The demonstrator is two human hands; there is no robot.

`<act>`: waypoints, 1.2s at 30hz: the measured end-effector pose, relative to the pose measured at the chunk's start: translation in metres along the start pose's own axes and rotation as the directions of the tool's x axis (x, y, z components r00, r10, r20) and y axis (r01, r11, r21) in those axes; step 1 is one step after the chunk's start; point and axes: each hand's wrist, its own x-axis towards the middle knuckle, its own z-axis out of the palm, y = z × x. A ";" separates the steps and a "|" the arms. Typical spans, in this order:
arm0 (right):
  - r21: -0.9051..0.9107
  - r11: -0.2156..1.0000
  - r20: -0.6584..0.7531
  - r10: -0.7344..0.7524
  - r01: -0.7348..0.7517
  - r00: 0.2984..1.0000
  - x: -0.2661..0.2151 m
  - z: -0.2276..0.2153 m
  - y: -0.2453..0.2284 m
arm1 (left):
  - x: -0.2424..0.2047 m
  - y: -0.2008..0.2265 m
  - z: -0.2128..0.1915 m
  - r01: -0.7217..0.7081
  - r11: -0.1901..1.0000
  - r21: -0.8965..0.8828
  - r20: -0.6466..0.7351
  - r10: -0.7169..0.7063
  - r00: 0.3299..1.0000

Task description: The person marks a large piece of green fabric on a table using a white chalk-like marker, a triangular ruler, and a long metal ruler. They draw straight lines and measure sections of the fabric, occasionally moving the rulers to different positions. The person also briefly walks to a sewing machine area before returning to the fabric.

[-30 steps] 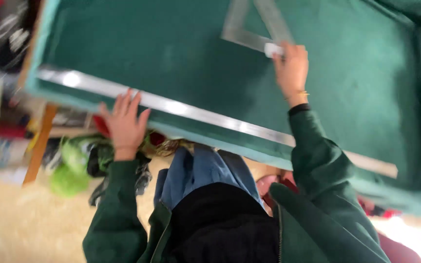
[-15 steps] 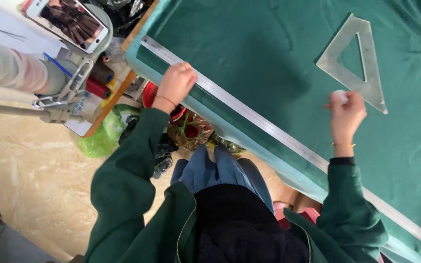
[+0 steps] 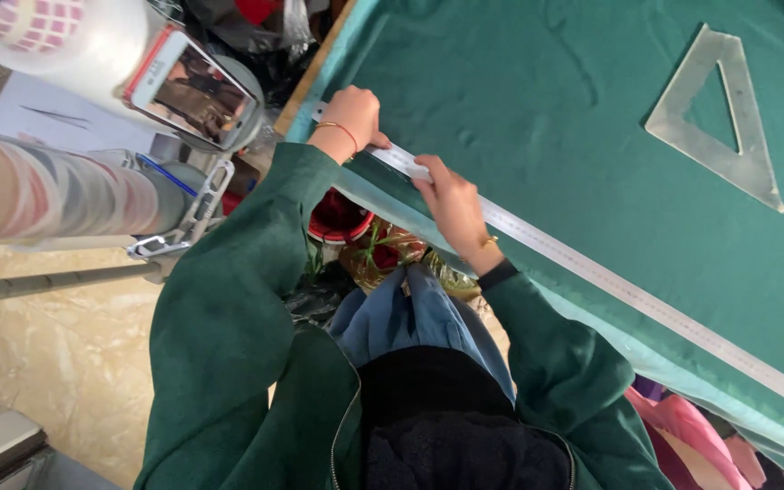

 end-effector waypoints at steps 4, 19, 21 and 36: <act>-0.073 0.983 -0.058 -0.172 0.168 0.983 0.027 0.033 -0.007 | -0.004 0.007 -0.026 0.063 0.998 -0.027 0.163 -0.057 0.985; -0.417 0.780 -0.067 -0.537 0.465 0.841 0.088 0.116 -0.008 | 0.039 0.016 -0.023 -0.070 0.982 0.178 0.379 -0.003 0.925; -0.440 0.762 -0.078 -0.559 0.474 0.826 0.089 0.121 -0.005 | 0.033 0.016 -0.025 -0.083 0.988 0.133 0.355 0.031 0.934; -0.756 0.628 0.205 -0.043 0.187 0.978 -0.152 -0.121 0.046 | -0.004 0.027 -0.047 -0.211 0.971 0.111 0.325 0.165 0.931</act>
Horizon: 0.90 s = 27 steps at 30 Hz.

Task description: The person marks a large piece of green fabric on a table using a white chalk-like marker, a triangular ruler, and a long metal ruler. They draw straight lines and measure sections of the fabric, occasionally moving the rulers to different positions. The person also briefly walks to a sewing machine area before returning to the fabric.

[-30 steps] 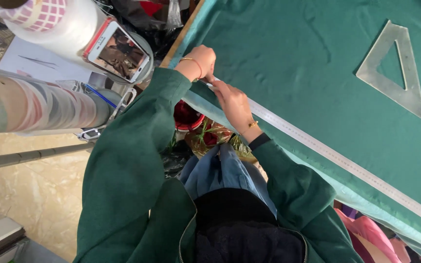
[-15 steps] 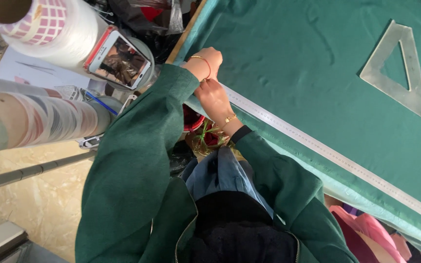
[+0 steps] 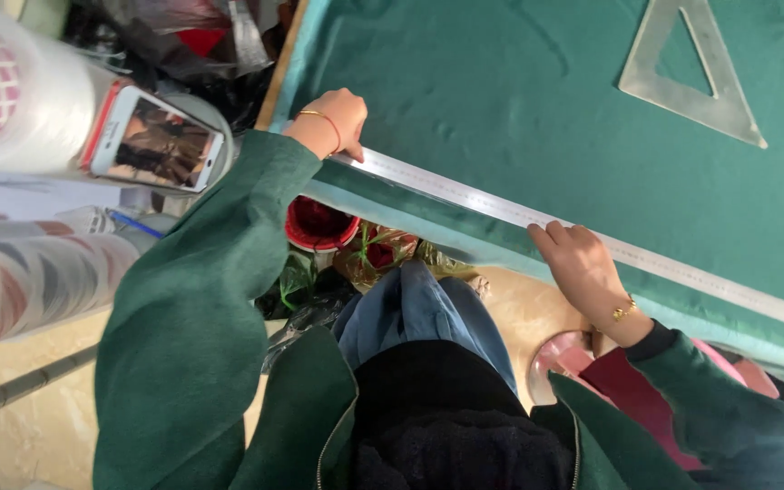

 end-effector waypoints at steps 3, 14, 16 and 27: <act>0.021 0.998 -0.137 0.057 -0.054 0.989 -0.009 0.000 -0.007 | 0.019 0.015 0.020 -0.109 0.977 0.181 -0.159 0.139 0.977; 0.197 0.978 -0.408 0.145 -0.068 0.901 0.048 0.045 -0.060 | 0.063 0.180 0.086 -0.703 0.657 0.273 -0.072 0.742 0.666; 0.190 0.978 -0.420 0.160 -0.086 0.893 0.051 0.050 -0.064 | 0.064 0.182 0.086 -0.717 0.625 0.310 -0.027 0.759 0.650; -0.236 0.940 -0.068 0.238 -0.247 0.969 -0.156 0.019 0.054 | 0.038 0.189 0.053 -0.665 0.701 0.256 0.121 0.659 0.742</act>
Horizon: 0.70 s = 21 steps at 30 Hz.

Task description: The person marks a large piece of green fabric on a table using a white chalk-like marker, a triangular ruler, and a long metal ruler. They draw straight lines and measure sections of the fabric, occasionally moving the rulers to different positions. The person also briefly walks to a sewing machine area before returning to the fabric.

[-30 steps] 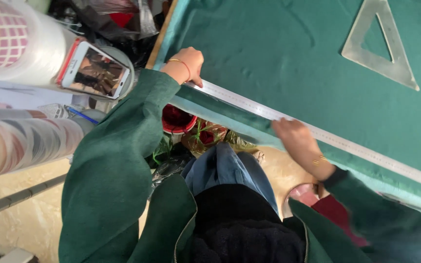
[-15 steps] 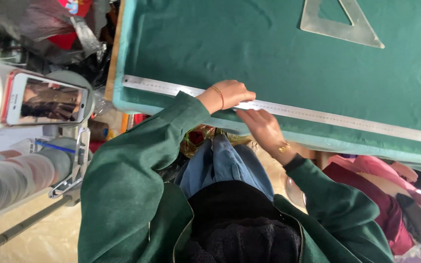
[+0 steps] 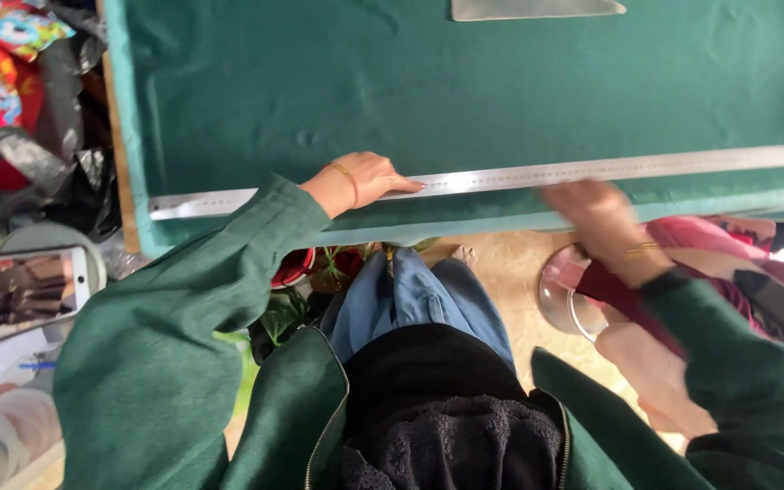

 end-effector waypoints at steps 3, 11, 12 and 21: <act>-0.207 0.976 0.116 0.099 -0.073 0.988 -0.074 0.007 0.059 | -0.013 0.009 -0.019 -0.046 0.998 0.051 0.016 0.045 0.999; 0.347 0.869 -0.085 0.404 -0.353 0.911 -0.037 -0.019 -0.010 | 0.118 0.032 0.041 -0.251 0.952 0.178 -0.204 0.285 0.937; 0.491 0.803 -0.094 0.434 -0.337 0.896 -0.023 -0.022 -0.022 | 0.130 0.043 0.038 -0.263 0.953 0.150 -0.205 0.290 0.935; 0.539 0.842 -0.322 0.230 -0.021 0.918 0.098 0.020 -0.102 | 0.135 0.077 -0.024 -0.211 0.973 0.092 0.104 0.201 0.974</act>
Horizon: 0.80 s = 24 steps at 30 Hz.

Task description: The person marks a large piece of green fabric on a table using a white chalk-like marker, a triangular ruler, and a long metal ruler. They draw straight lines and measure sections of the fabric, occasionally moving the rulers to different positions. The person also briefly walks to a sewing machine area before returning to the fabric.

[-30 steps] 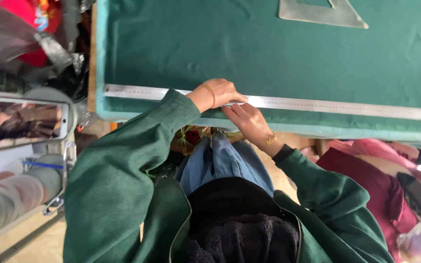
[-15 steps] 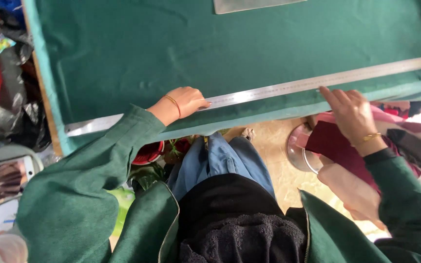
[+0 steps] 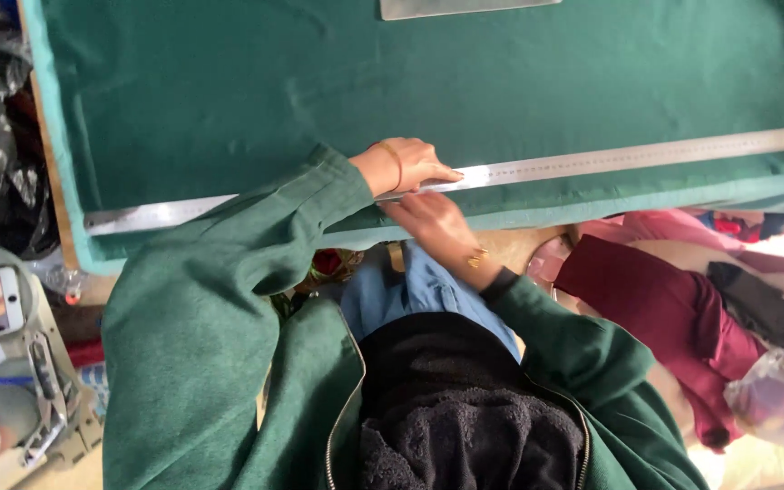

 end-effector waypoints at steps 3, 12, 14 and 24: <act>-0.020 0.994 -0.026 -0.106 0.106 0.994 0.013 0.025 -0.011 | -0.007 0.010 -0.011 0.020 1.000 -0.022 0.011 -0.020 1.000; -0.210 0.964 0.207 -0.120 0.164 0.971 -0.053 -0.055 0.083 | 0.017 -0.010 0.016 0.074 0.996 -0.052 0.097 -0.069 0.993; -0.279 0.942 0.301 -0.099 0.187 0.948 -0.084 -0.108 0.119 | 0.015 -0.012 0.013 0.052 0.996 -0.078 0.115 -0.043 0.992; -0.648 0.761 0.335 0.325 -0.034 0.884 -0.165 -0.202 0.171 | 0.061 0.010 0.032 -0.085 0.987 0.140 -0.117 0.102 0.988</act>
